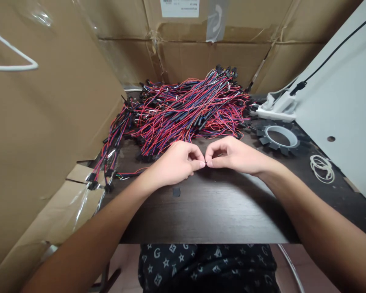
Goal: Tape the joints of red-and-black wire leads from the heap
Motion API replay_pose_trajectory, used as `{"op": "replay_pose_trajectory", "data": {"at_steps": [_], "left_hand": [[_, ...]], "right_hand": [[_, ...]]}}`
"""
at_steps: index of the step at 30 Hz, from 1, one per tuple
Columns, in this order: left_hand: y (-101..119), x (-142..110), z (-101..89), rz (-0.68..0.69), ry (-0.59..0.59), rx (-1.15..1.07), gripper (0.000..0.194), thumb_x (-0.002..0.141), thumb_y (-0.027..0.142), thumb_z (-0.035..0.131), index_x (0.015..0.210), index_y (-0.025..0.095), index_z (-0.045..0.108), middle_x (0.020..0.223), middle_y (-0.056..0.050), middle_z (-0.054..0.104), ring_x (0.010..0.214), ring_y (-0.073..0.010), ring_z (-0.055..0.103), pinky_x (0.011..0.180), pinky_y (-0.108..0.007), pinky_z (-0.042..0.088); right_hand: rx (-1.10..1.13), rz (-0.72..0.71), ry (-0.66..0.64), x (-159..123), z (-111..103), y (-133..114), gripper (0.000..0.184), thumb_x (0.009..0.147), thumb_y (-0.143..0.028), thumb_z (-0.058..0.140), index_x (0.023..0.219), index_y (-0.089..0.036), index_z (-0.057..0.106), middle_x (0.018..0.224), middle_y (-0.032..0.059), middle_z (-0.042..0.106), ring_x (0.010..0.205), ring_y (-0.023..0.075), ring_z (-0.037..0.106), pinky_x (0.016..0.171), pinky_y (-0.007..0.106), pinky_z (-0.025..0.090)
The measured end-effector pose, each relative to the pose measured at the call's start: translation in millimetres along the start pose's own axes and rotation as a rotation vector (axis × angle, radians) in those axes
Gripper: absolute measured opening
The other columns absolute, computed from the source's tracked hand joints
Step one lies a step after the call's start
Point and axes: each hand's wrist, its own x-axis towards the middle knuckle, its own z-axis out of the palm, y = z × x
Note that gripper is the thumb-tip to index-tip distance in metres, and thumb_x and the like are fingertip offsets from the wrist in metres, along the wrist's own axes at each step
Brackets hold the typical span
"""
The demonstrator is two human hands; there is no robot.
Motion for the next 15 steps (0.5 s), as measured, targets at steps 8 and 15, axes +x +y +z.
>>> {"op": "replay_pose_trajectory", "data": {"at_steps": [8, 15], "left_hand": [[4, -1, -4.7, -0.092, -0.067, -0.113, 0.007, 0.077, 0.009, 0.056, 0.072, 0.011, 0.060, 0.051, 0.002, 0.055, 0.042, -0.0080, 0.051, 0.041, -0.018, 0.042], [6, -2, -7.4, -0.104, -0.047, -0.074, 0.010, 0.079, 0.009, 0.055, 0.071, 0.011, 0.060, 0.050, 0.001, 0.055, 0.041, -0.0081, 0.050, 0.041, -0.018, 0.041]], "right_hand": [[-0.037, 0.046, -0.011, -4, -9, -4, 0.010, 0.068, -0.024, 0.061, 0.066, -0.014, 0.061, 0.060, -0.0018, 0.055, 0.057, 0.0094, 0.043, 0.055, 0.023, 0.033], [-0.037, 0.067, 0.006, -13, -26, -8, 0.011, 0.066, -0.025, 0.064, 0.063, -0.016, 0.062, 0.060, -0.0015, 0.056, 0.057, 0.0107, 0.045, 0.056, 0.024, 0.033]]}}
